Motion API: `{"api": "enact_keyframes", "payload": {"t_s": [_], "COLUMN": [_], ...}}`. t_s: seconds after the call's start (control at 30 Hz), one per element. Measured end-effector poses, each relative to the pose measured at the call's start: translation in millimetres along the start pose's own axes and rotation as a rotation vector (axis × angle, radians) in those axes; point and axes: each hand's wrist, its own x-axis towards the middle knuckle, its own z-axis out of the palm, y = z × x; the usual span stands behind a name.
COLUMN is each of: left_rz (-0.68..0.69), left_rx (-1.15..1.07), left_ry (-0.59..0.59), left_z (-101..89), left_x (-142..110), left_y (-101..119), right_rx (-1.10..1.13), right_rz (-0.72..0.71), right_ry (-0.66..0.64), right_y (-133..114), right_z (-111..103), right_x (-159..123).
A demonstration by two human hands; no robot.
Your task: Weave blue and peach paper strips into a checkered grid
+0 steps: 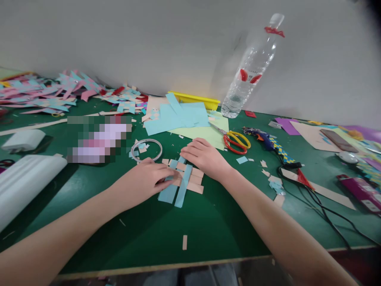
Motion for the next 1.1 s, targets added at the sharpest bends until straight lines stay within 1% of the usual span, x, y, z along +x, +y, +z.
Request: {"api": "enact_keyframes", "payload": {"t_s": [0.17,0.5,0.77,0.93,1.1], "left_rz": [-0.001,-0.022,-0.012,-0.011,-0.014], "left_rx": [0.003,-0.018,-0.011,-0.001,0.003], "left_ry": [-0.004,-0.003,-0.014,-0.032,-0.031], "left_z": [-0.4,0.0,-0.2,-2.3,-3.6], "left_x": [-0.3,-0.3,-0.5,0.4,1.1], "left_y": [-0.5,-0.5,-0.6,1.5,2.8], "right_rx": [0.006,0.159,0.129,0.142,0.212], "right_rz": [-0.014,0.028,0.051,0.029,0.054], "right_ry": [-0.009,-0.014,-0.065,-0.027,-0.039], "right_y": [-0.7,1.1,-0.3,1.4,1.8], "right_z": [2.4,7.6,2.3,3.3,8.7], "right_x": [1.0,-3.1,-2.1,-2.8,-4.7]}}
